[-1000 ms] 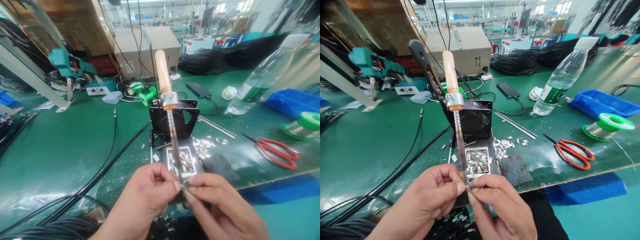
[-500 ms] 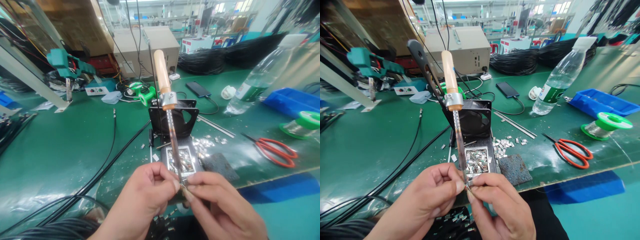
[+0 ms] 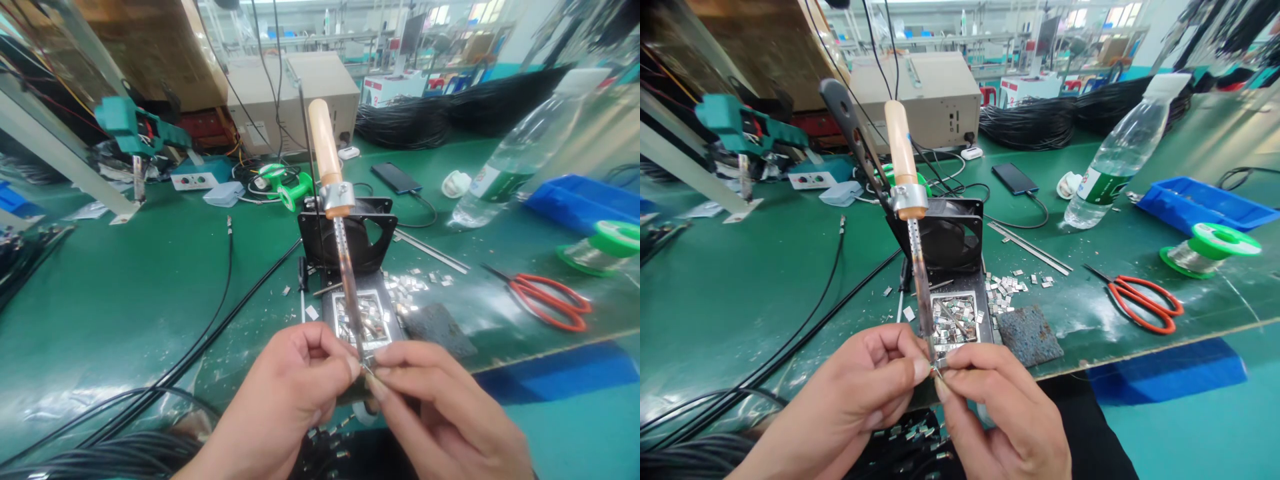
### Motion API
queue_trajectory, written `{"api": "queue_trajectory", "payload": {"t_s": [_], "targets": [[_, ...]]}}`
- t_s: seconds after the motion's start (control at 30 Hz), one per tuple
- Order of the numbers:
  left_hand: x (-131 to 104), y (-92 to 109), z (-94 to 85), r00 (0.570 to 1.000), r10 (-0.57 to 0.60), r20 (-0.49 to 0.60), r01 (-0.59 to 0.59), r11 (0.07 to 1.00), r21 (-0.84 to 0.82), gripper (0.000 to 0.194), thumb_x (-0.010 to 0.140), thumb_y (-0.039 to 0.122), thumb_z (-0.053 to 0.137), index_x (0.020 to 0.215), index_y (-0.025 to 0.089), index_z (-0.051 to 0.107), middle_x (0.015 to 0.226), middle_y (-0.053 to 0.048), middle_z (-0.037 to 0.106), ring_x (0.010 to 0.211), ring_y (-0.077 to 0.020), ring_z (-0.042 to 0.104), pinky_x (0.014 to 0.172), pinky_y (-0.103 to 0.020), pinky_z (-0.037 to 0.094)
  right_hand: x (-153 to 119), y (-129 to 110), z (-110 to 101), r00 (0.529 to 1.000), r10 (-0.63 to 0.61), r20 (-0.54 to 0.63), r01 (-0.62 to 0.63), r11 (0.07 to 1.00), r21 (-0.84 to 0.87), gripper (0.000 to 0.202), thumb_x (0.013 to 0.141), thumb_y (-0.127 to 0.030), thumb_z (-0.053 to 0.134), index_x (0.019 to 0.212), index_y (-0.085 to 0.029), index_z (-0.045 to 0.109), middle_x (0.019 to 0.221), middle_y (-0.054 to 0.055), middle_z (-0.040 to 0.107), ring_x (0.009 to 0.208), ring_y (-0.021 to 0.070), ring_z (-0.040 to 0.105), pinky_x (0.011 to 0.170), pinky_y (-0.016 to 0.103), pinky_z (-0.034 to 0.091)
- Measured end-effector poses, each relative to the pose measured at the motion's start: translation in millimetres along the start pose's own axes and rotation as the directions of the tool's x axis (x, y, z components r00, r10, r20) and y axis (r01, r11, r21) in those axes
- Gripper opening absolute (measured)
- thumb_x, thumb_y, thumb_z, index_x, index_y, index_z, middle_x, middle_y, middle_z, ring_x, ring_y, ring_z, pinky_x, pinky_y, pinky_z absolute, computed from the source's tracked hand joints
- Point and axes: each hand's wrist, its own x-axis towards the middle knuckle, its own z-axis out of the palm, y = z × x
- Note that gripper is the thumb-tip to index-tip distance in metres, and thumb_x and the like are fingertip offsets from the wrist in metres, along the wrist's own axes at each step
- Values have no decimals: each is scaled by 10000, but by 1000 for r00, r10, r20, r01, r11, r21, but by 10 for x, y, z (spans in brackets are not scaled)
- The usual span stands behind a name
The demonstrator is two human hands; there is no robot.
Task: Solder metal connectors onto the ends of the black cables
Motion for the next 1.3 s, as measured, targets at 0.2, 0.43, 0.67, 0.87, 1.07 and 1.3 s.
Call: {"api": "queue_trajectory", "payload": {"t_s": [0.2,0.43,0.67,0.87,1.07,1.3], "targets": [[9,15,6,1000,-3,10,3,1000,-5,266,663,274,840,652,168,596,490,106,423,420,-10,250,419,-188,166,-29,9,-32,1000,-11,4,11,1000,4,223,894,-23,740,991,-220,707,1086,-5,733,930,74,755,847,120,619],[2,-5,-14,1000,5,7,-5,1000,18,256,690,280,822,665,166,594,514,100,443,432,-11,252,424,-185,184,2,-4,-17,1000,-4,6,4,1000,1,218,895,-24,741,984,-220,706,1074,-8,737,940,72,754,852,118,613],[-16,5,-3,1000,10,12,-10,999,35,264,688,284,821,658,171,584,497,108,419,420,-7,240,421,-188,175,5,-16,-23,1000,-10,14,10,1000,11,224,889,-11,741,975,-215,708,1060,13,744,922,99,768,830,153,636],[-16,11,-12,1000,7,16,-7,1000,13,260,682,280,830,664,170,595,496,106,423,424,-11,250,428,-192,175,8,-22,-23,1000,6,5,-6,1000,17,216,894,-16,740,973,-214,713,1069,10,745,923,91,765,830,141,629],[-6,15,2,1000,2,7,-2,1000,22,263,684,282,826,663,170,590,502,104,432,424,-9,246,424,-189,174,-2,-9,-23,1000,7,5,-7,999,33,226,888,-12,737,983,-215,711,1079,10,748,931,96,765,829,149,633],[0,16,8,1000,0,18,0,1000,18,250,680,264,821,659,172,590,490,110,409,425,-12,240,425,-187,171,-35,-25,-37,1000,10,-11,-10,1000,24,223,886,-12,743,975,-214,712,1070,25,755,921,113,769,807,168,644]]}}
